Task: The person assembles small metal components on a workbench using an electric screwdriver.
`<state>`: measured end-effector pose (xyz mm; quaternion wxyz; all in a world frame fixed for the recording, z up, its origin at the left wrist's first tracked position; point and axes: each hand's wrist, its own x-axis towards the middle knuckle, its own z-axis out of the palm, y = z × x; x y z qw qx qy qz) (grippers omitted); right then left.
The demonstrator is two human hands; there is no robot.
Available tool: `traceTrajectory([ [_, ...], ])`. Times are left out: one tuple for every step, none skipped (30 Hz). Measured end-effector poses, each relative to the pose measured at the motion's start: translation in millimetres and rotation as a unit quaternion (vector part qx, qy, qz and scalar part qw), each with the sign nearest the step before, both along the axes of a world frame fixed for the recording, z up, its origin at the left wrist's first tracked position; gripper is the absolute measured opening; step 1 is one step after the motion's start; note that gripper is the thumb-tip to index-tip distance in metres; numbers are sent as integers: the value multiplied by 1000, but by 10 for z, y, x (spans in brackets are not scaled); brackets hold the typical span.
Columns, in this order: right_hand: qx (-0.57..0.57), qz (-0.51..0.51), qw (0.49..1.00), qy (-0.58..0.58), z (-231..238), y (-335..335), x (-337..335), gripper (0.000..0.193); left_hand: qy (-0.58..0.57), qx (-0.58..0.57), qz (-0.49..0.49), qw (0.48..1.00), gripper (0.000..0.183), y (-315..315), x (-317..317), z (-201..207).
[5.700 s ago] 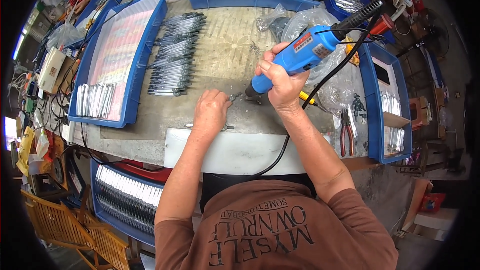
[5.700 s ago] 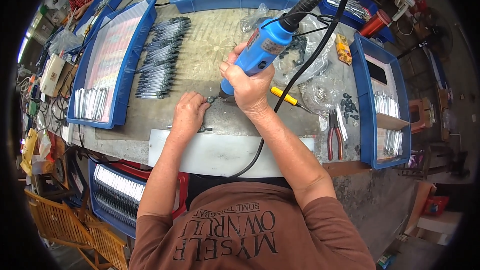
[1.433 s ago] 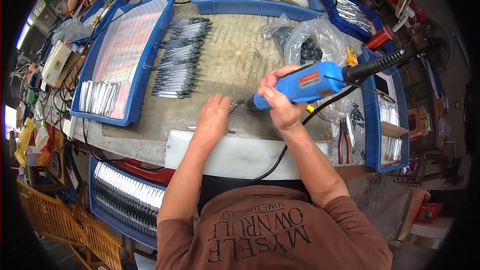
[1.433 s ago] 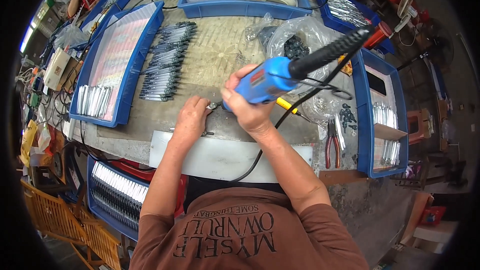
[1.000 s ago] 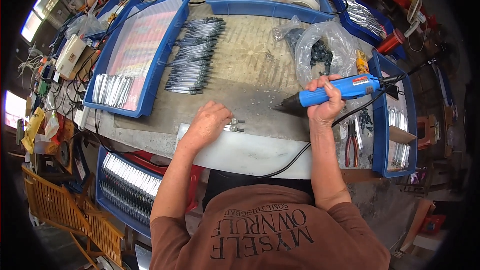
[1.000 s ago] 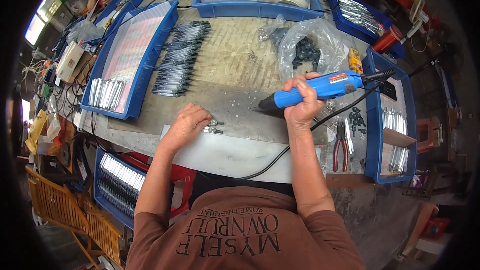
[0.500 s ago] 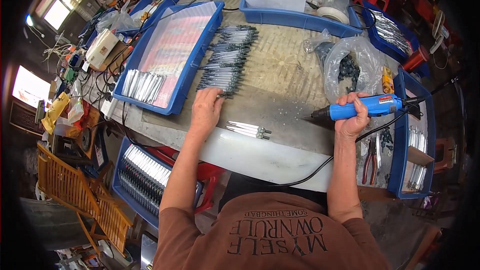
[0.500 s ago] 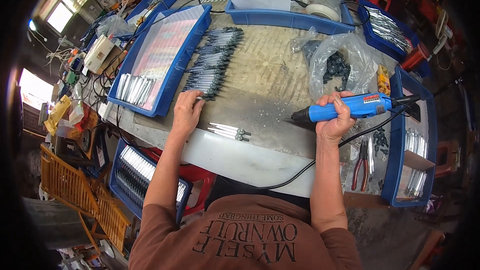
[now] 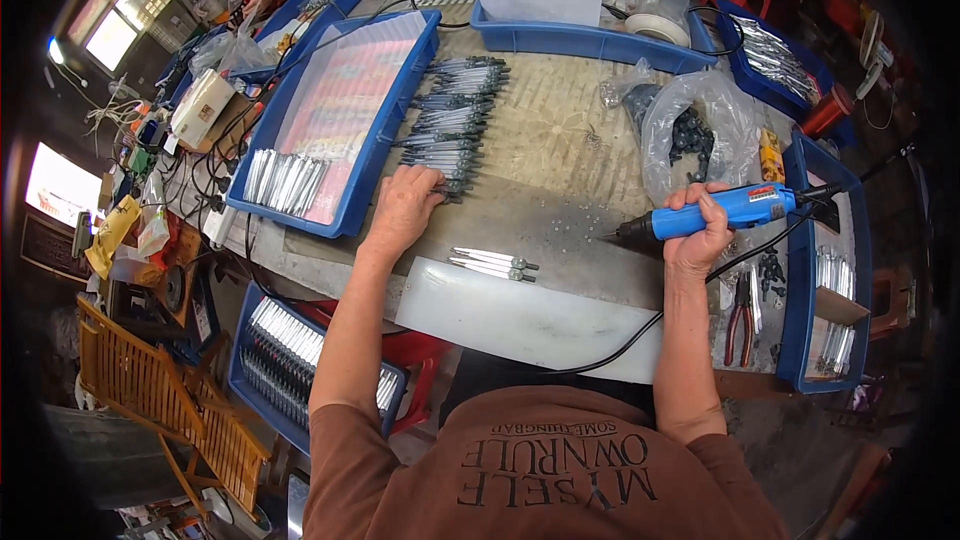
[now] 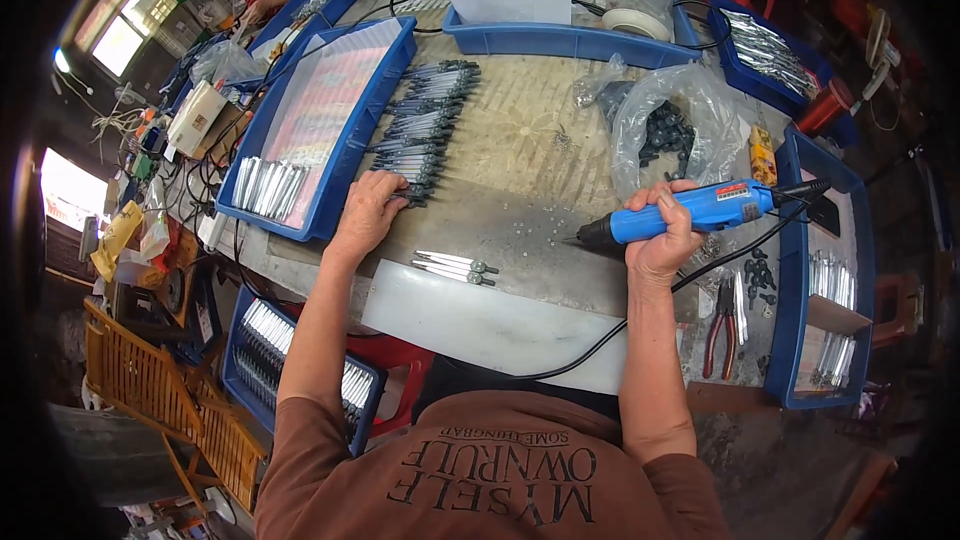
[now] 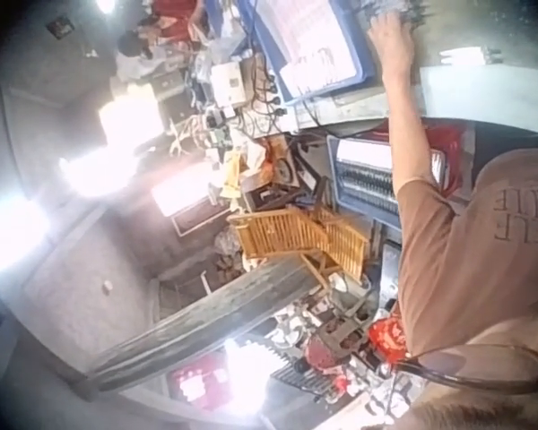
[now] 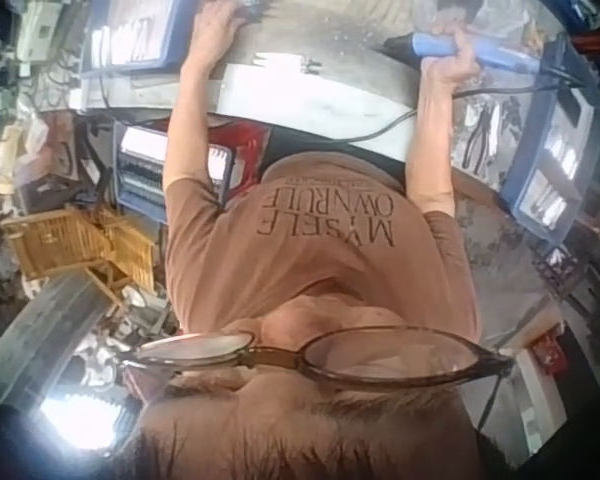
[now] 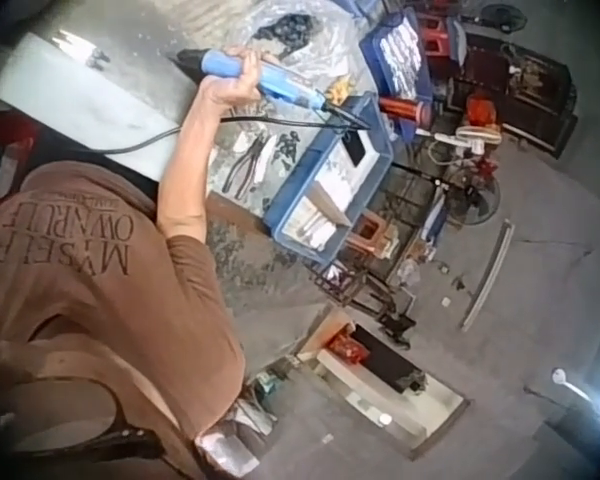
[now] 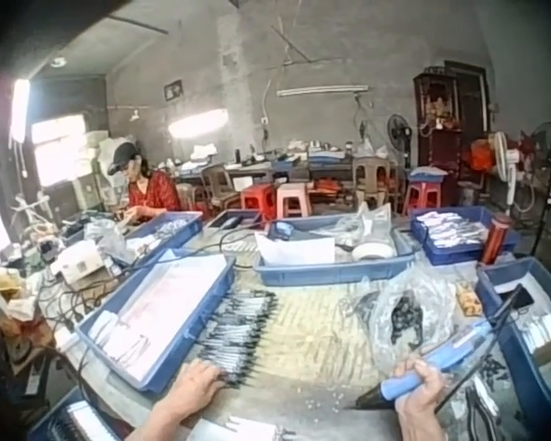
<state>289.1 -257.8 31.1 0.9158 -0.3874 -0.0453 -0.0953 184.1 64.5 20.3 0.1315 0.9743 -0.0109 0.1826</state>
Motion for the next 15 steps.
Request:
traceTrajectory([
  [0,-1,1000,0,4,7,5,24,9,-7,-5,1000,23,0,7,20],
  [12,-12,1000,-1,7,15,10,27,18,-14,-10,1000,22,3,15,32],
  [23,-23,999,-2,10,20,11,31,18,-13,-12,1000,22,13,29,23],
  [24,-23,999,-2,14,25,7,31,11,-19,-19,1000,21,29,37,7],
  [24,-21,999,0,17,29,2,31,4,-26,-26,999,20,44,41,1],
  [24,-19,1000,1,21,33,-2,31,4,-25,-26,999,20,61,41,6],
  [24,-20,1000,1,25,32,-6,31,12,-18,-37,999,21,76,46,11],
  [25,-16,1000,2,30,30,-10,31,21,-11,-48,999,21,83,50,15],
  [26,-13,1000,2,32,28,-13,31,21,-10,-49,999,21,81,50,20],
  [27,-15,1000,2,26,23,-9,31,18,-8,-50,999,21,76,54,25],
  [28,-14,1000,3,16,20,-3,31,16,-6,-52,999,21,69,56,29],
  [29,-13,999,3,8,16,1,31,16,-6,-53,998,21,65,56,30],
  [30,-14,999,4,8,12,3,31,13,-6,-51,999,21,61,55,33],
  [30,-12,999,0,7,10,3,31,10,-7,-49,999,20,54,52,36],
  [30,-10,1000,-3,6,8,2,31,11,-6,-51,999,20,42,45,40],
])
